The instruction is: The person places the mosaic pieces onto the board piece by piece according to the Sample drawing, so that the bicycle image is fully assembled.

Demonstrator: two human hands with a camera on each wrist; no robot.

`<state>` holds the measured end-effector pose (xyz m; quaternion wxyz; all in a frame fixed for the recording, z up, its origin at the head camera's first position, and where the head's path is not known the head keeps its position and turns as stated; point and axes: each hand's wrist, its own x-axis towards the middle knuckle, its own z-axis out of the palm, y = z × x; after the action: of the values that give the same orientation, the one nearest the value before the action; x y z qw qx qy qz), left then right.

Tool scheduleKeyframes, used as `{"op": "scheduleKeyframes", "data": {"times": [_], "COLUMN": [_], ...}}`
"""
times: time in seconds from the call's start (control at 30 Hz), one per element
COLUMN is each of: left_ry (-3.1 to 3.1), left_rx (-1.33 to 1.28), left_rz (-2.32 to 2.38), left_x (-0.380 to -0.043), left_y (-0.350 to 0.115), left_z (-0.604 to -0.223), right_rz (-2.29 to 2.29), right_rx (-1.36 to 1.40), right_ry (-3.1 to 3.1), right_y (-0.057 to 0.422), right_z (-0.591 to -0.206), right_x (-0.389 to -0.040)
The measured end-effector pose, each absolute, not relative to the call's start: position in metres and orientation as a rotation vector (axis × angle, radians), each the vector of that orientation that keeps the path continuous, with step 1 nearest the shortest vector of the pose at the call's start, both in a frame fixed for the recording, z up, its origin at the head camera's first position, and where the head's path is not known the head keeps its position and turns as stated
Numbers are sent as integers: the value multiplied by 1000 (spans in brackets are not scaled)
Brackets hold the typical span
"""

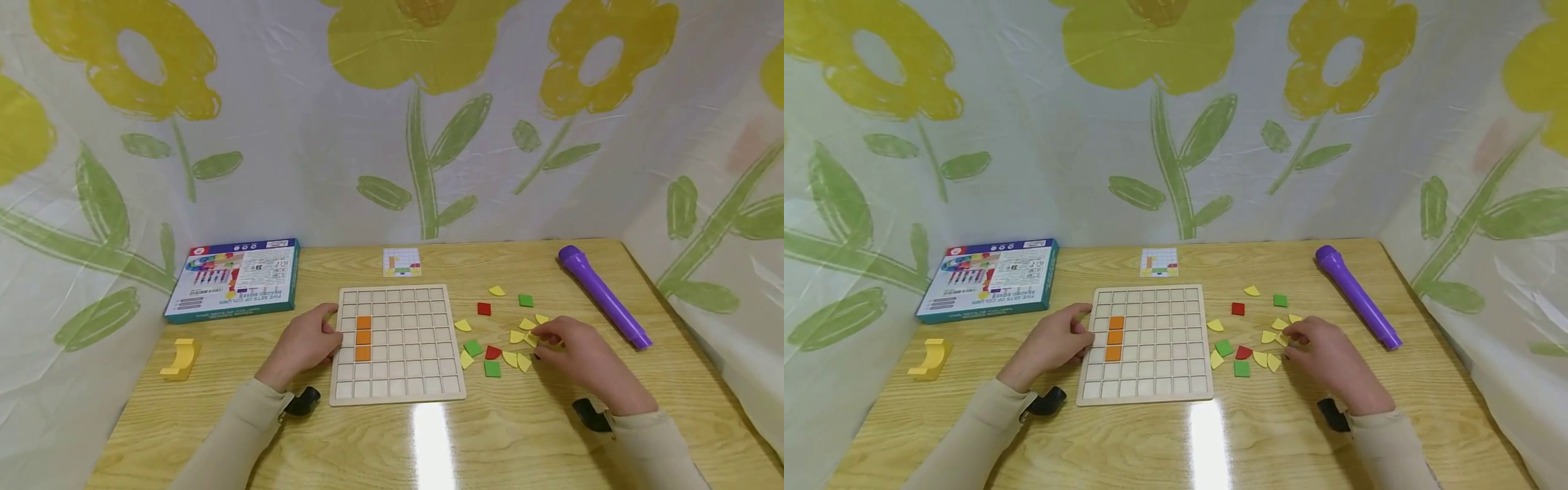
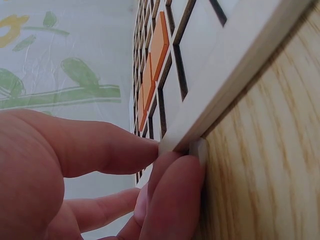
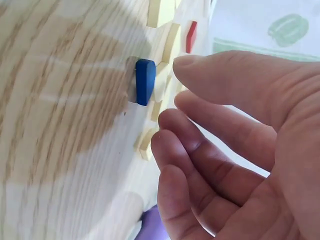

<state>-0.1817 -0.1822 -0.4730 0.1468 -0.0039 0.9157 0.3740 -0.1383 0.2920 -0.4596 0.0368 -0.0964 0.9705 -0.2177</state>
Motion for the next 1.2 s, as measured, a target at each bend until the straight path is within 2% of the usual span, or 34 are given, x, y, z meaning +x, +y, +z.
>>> {"op": "scheduleKeyframes", "data": {"times": [0.37,0.97,1.2], "left_ry": [2621,2637,2639], "left_rx": [-28,-27,-30], "left_rz": [1104,1084,1085], "left_x": [-181,-180,-180], "left_y": [-181,-182,-181], "left_z": [-474,-471,-470], "right_rz": [-640,-610,-712], "right_rx": [-260,-284,-326], "right_ry": [2983,2947,2914], "right_y": [285,272,228], "right_z": [-468,-460,-444], "right_x": [-151,-168,-182]}}
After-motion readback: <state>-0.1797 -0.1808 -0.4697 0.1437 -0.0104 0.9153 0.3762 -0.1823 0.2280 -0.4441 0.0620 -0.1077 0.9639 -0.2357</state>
